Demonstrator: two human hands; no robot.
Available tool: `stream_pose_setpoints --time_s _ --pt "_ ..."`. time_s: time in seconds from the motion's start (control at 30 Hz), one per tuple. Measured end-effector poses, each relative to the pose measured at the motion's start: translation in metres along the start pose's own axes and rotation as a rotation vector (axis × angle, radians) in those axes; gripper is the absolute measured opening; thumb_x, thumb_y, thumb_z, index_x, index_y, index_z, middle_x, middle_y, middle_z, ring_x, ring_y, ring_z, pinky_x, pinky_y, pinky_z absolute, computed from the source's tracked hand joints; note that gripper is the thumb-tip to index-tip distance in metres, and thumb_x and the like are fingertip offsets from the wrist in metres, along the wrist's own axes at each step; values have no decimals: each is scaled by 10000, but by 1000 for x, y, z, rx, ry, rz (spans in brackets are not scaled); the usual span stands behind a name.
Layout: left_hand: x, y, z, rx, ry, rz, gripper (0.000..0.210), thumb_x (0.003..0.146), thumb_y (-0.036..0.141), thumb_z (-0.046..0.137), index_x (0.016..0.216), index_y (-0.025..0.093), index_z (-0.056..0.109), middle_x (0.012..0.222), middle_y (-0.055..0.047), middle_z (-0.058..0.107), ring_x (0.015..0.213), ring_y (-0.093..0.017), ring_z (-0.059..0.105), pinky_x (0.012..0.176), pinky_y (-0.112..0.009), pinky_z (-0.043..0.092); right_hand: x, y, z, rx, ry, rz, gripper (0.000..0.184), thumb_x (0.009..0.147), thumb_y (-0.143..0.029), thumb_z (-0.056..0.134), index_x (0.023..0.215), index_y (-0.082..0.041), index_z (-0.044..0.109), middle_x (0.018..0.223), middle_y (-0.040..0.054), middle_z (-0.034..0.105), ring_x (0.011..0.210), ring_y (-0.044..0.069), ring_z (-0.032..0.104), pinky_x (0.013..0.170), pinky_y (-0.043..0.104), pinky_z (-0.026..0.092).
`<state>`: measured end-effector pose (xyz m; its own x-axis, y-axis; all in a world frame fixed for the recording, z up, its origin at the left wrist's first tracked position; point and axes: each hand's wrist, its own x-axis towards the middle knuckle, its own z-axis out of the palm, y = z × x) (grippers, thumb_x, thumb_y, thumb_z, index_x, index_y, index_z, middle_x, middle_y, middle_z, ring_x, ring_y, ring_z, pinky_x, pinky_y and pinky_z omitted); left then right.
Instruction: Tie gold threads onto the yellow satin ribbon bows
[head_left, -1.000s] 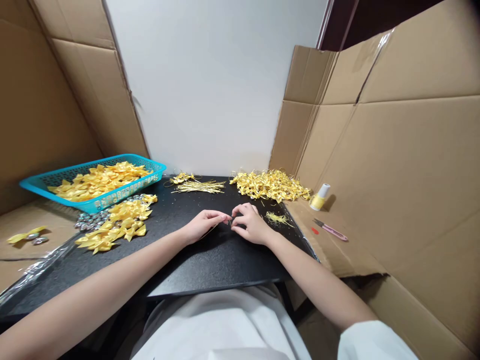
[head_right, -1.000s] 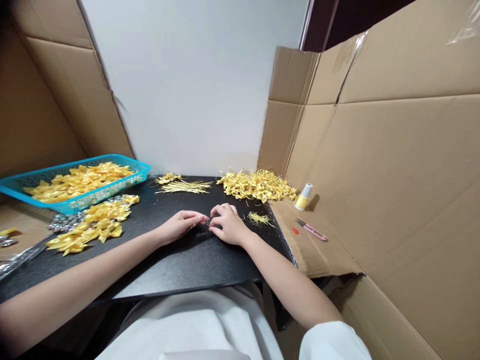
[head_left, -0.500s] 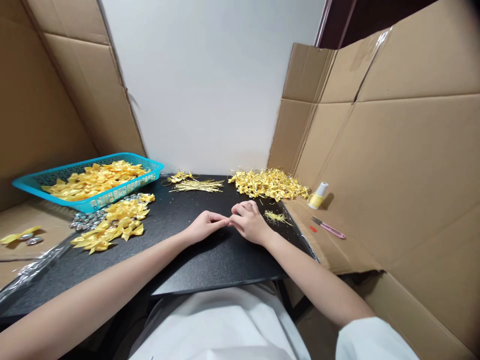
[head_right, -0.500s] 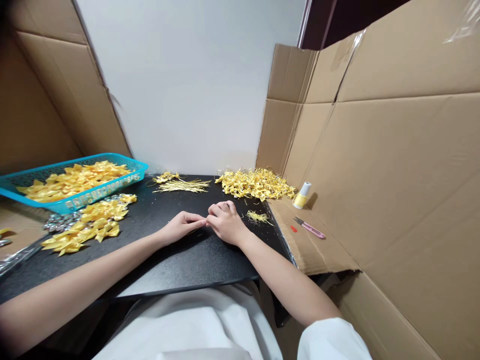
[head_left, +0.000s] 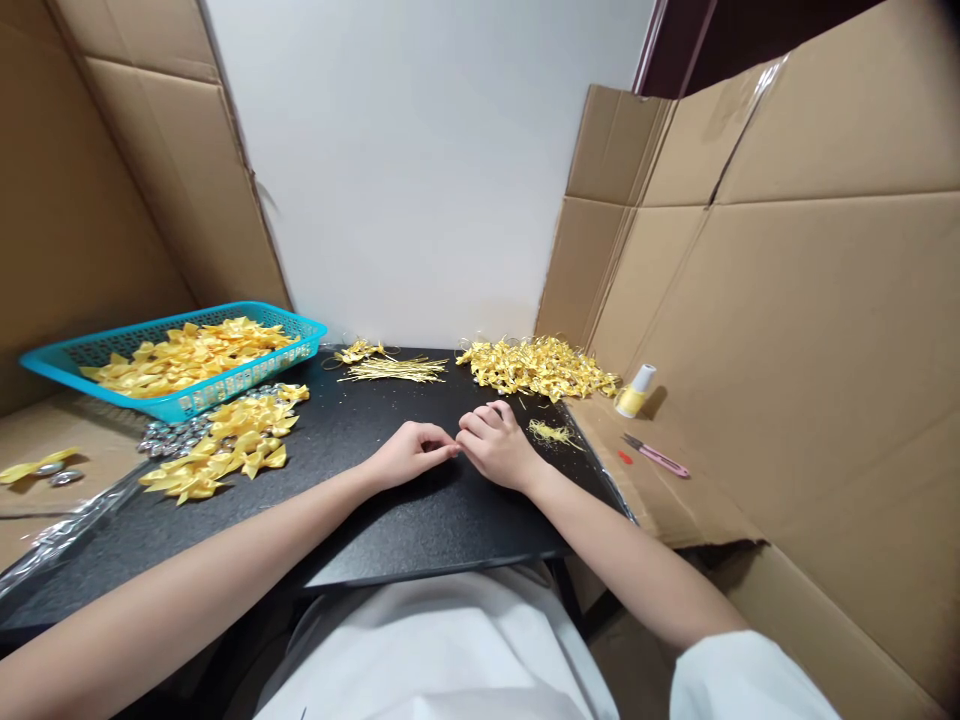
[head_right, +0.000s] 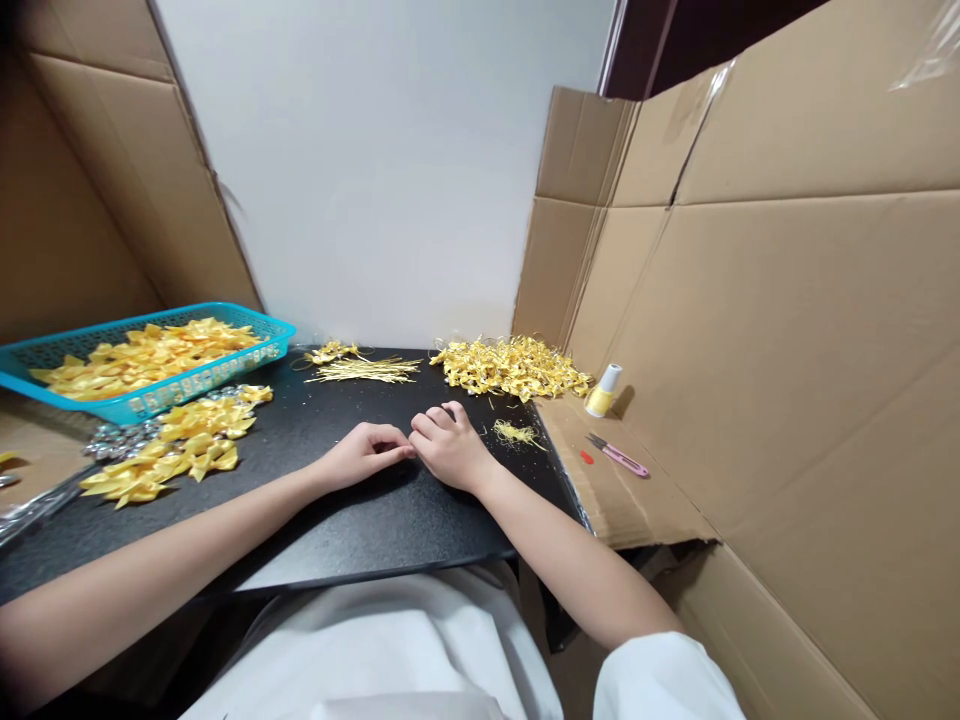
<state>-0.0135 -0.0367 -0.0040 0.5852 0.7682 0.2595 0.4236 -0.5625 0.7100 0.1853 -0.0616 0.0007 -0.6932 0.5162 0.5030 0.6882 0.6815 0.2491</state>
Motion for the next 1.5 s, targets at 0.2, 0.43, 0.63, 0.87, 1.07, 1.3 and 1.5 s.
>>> stream_pose_setpoints --time_s 0.2,0.43,0.63,0.87,1.07,1.3,1.5 --pt "-1 2 0 72 -31 104 342 833 433 564 760 139 722 674 -22 659 612 -117 518 603 -221 386 0 -1 0 157 30 93 214 947 -293 451 903 -203 640 1031 67 597 1034 208 436 979 397 226" --pt "2 -1 -1 -212 23 -98 277 763 383 602 721 137 720 744 -48 723 714 -171 617 700 -263 464 1 7 1 528 105 473 67 806 -235 663 860 -196 654 974 36 571 994 185 477 922 347 346" --pt "4 0 -2 -283 70 -116 246 720 364 597 663 147 699 651 -7 667 644 -143 562 679 -257 445 3 6 13 836 29 391 108 775 -237 713 852 -219 640 1000 19 592 1011 182 491 950 359 364" --pt "5 -4 -2 -286 74 -83 216 708 337 599 644 152 690 707 -18 671 722 -162 582 755 -274 445 4 6 17 900 -21 381 90 807 -219 688 759 -207 613 947 9 603 974 176 495 946 356 349" --pt "7 -6 -2 -217 99 -47 213 715 314 554 611 162 662 703 -10 642 742 -164 573 777 -279 442 5 6 12 816 24 427 99 828 -222 664 755 -200 599 955 19 597 964 179 488 928 362 357" --pt "7 -6 -1 -185 68 12 216 733 306 543 605 165 645 703 -13 631 738 -161 572 752 -272 450 4 6 13 725 94 463 94 826 -234 658 769 -204 590 967 32 589 984 191 497 905 365 372" --pt "7 -7 -2 -133 50 22 230 736 288 485 569 173 593 675 -5 610 739 -161 556 774 -274 436 3 2 8 595 133 405 77 827 -240 652 781 -212 597 971 33 597 984 195 501 904 370 349"
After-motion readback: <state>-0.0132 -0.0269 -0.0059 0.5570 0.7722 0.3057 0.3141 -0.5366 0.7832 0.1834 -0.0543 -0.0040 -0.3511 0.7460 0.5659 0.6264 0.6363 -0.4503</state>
